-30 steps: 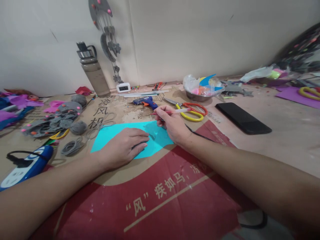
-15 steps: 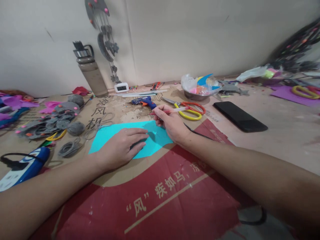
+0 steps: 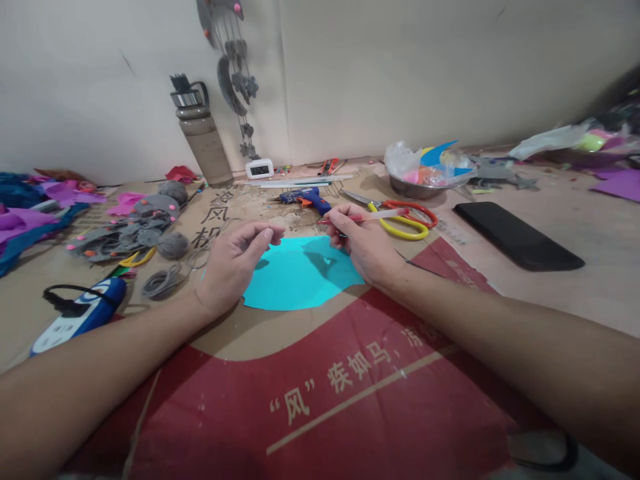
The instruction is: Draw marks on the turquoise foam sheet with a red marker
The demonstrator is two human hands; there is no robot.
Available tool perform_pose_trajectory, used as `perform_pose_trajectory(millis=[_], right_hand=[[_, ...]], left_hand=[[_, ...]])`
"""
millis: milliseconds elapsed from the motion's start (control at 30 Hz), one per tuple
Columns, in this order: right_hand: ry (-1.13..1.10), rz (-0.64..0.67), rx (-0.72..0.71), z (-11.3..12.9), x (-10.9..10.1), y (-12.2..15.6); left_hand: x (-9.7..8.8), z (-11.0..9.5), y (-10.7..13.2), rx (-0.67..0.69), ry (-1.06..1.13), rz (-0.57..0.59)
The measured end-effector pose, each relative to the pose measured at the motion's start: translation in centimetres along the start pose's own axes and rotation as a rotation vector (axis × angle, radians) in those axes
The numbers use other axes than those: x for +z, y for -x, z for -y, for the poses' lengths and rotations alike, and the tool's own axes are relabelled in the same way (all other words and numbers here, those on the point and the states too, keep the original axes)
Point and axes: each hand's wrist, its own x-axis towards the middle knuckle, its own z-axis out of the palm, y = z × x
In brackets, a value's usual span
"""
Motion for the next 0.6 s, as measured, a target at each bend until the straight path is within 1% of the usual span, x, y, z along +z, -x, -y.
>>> perform_pose_trajectory(millis=[100, 167, 333, 400, 500, 600], right_hand=[[-0.006, -0.010, 0.005, 0.3, 0.1, 0.2], [-0.011, -0.012, 0.005, 0.2, 0.1, 0.2], [-0.013, -0.003, -0.008, -0.3, -0.2, -0.2], [-0.007, -0.002, -0.011, -0.4, -0.3, -0.3], [0.008, -0.002, -0.015, -0.4, -0.2, -0.4], [-0.004, -0.007, -0.014, -0.3, -0.1, -0.3]], left_hand=[[0.0, 0.0, -0.1, 0.025, -0.030, 0.003], [0.1, 0.0, -0.1, 0.091, -0.105, 0.051], [0.8, 0.2, 0.3, 0.413, -0.288, 0.345], [1.1, 0.3, 0.6, 0.498, -0.360, 0.437], [1.4, 0.4, 0.7, 0.542, -0.437, 0.532], [1.4, 0.4, 0.8, 0.546, -0.466, 0.542]])
